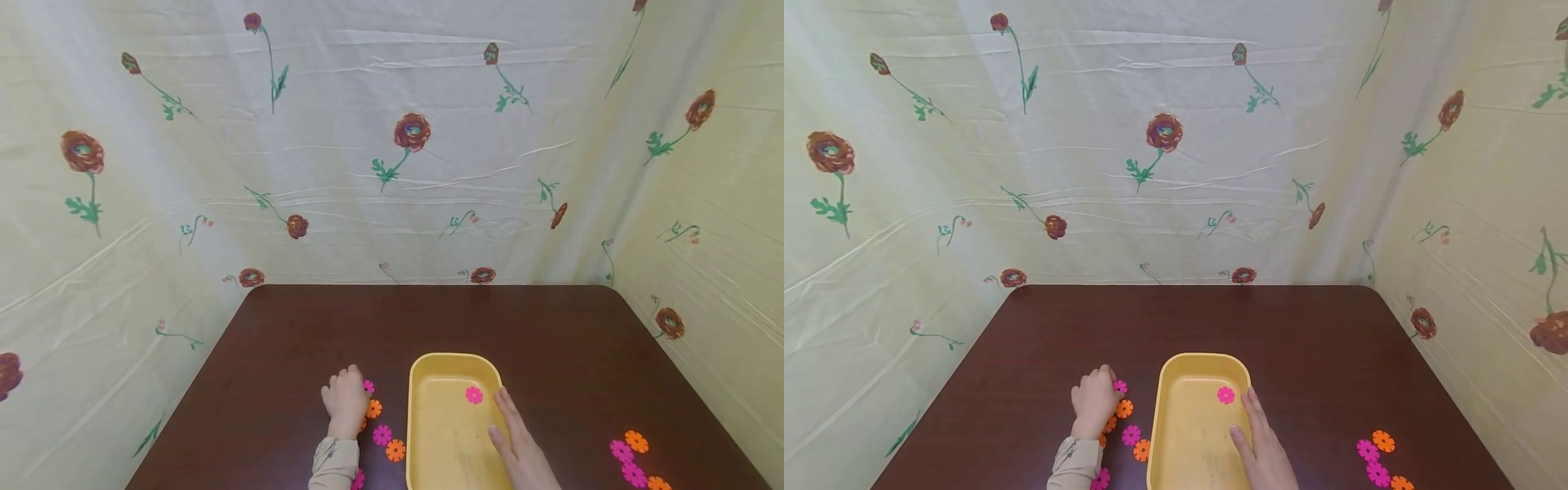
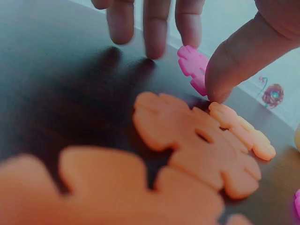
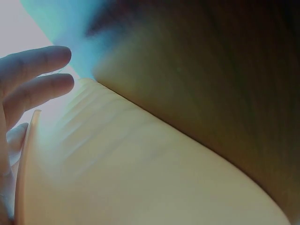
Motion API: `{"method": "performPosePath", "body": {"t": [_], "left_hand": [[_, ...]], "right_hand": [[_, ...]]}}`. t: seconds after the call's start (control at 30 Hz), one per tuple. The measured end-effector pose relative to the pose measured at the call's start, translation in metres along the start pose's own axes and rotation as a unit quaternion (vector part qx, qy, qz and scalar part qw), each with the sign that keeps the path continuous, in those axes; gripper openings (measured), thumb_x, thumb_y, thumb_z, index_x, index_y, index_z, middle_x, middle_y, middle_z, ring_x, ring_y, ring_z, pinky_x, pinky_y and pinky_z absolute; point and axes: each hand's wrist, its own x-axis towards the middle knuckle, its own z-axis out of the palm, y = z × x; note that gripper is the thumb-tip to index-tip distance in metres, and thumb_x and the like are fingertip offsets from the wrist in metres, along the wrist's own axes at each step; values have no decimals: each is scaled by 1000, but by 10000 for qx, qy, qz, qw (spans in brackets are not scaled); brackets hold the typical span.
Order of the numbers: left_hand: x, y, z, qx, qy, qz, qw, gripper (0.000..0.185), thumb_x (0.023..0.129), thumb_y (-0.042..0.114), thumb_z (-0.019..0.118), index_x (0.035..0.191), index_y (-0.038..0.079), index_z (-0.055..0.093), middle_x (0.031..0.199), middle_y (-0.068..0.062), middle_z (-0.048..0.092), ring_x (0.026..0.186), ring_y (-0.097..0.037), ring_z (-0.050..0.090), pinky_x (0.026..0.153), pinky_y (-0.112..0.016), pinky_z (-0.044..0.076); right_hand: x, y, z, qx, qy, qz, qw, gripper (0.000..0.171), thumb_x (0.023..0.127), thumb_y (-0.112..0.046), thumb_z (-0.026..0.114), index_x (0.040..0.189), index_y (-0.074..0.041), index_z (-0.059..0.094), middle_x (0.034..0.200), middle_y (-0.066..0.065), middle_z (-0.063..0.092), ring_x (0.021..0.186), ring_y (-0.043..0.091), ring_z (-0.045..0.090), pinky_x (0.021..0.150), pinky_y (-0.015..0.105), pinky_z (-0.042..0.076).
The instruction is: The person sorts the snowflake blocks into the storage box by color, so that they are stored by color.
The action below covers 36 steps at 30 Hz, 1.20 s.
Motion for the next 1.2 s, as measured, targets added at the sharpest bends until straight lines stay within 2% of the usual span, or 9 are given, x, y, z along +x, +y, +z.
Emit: {"method": "performPosePath", "body": {"t": [0.07, 0.23, 0.43, 0.63, 0.97, 1.1, 1.2], "left_hand": [[-1, 0, 0, -40, 78, 70, 9999, 27, 67, 15, 79, 80, 6, 56, 72, -10, 61, 69, -29, 56, 67, -47, 42], [-2, 0, -2, -146, -69, 103, 9998, 21, 70, 11, 75, 75, 9, 54, 65, -8, 60, 61, -27, 58, 63, -46, 42], [-4, 0, -7, -322, -179, 23, 9993, 7, 75, 7, 67, 75, 9, 61, 68, -8, 63, 62, -29, 60, 59, -45, 45], [-3, 4, -13, -343, -182, -47, 9992, 5, 77, 8, 67, 78, 11, 63, 70, -8, 64, 63, -29, 60, 61, -45, 46], [-1, 25, -31, -411, -184, -78, 9990, 6, 77, 10, 68, 80, 11, 63, 68, -5, 63, 60, -26, 60, 59, -43, 46], [-1, 33, -38, -332, -181, -18, 9993, 10, 75, 12, 71, 78, 13, 61, 68, -5, 63, 61, -26, 60, 60, -41, 46], [0, 40, -42, -337, -61, 85, 9994, 12, 75, 11, 71, 75, 13, 60, 66, -5, 62, 59, -26, 59, 58, -40, 45]], "right_hand": [[0, 0, 0, 22, -25, 67, 10000, 54, 97, -28, 43, 143, -6, 26, 150, 15, 17, 131, 41, 25, 91, 65, 28], [-1, 0, -1, 55, -66, 121, 9999, 55, 97, -30, 43, 143, -7, 25, 151, 14, 17, 132, 40, 24, 92, 64, 27], [-3, 0, -2, 28, -57, 57, 10000, 55, 96, -30, 44, 143, -6, 26, 150, 14, 18, 132, 40, 24, 92, 64, 28], [-4, 1, -3, 43, -48, 50, 10000, 55, 96, -31, 44, 143, -6, 26, 150, 14, 18, 132, 39, 24, 93, 64, 27], [-5, 2, -3, 53, -25, 29, 10000, 55, 97, -29, 44, 143, -5, 27, 150, 15, 18, 132, 40, 24, 93, 64, 27], [-5, 1, -3, 68, -31, 44, 10000, 55, 97, -30, 44, 143, -6, 26, 150, 14, 18, 132, 40, 23, 92, 64, 28], [-5, 1, -3, 58, -21, 31, 10000, 55, 97, -30, 44, 143, -6, 26, 150, 14, 18, 132, 39, 24, 92, 64, 28]]}}
